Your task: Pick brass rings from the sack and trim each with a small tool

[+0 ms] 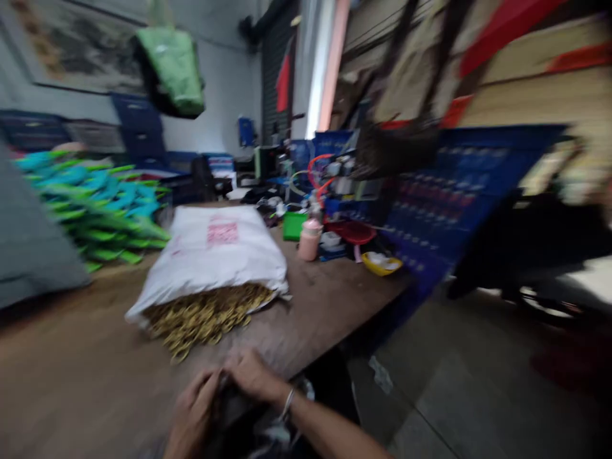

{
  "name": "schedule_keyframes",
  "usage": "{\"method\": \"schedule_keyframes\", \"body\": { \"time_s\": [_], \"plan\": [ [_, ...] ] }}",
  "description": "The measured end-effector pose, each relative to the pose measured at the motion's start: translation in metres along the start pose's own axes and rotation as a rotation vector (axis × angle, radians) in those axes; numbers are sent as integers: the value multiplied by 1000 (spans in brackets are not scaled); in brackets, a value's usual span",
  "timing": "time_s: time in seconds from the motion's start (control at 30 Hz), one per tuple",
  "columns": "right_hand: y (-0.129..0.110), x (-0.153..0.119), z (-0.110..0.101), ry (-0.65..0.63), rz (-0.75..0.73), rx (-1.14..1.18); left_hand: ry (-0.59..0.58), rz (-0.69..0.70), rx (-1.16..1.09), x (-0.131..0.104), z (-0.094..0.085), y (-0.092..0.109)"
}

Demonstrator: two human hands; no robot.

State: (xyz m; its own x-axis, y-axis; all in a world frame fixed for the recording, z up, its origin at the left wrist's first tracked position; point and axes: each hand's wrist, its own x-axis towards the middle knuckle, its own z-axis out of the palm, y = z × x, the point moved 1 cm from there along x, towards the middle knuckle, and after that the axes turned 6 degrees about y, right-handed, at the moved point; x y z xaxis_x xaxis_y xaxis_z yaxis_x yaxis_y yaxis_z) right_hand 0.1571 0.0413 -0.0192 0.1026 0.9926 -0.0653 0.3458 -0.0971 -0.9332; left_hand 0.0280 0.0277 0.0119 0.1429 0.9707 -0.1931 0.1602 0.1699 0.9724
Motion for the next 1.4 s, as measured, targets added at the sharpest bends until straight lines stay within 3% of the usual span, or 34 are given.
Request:
{"method": "schedule_keyframes", "body": {
  "time_s": [0.03, 0.27, 0.47, 0.73, 1.07, 1.2, 1.4],
  "plan": [
    [-4, -1, -3, 13, -17, 35, -70, -46, -46, 1, 1, 0],
    [-4, 3, -1, -16, -52, 1, -47, -193, -250, 7, 0, -18],
    [-6, 3, 5, -39, -54, -9, -77, -241, -378, 5, -2, -18],
    [-8, 5, 8, -71, 3, 30, -120, -247, -528, 5, -8, -24],
    [-11, 5, 7, -80, 1, 46, -131, -251, -562, 5, -9, -21],
    [-8, 4, 3, -33, -128, -138, -124, -206, -601, 4, -9, -22],
    [-7, -6, 3, -166, -335, -410, -82, -150, -491, 4, -9, -19]
  ]
}}
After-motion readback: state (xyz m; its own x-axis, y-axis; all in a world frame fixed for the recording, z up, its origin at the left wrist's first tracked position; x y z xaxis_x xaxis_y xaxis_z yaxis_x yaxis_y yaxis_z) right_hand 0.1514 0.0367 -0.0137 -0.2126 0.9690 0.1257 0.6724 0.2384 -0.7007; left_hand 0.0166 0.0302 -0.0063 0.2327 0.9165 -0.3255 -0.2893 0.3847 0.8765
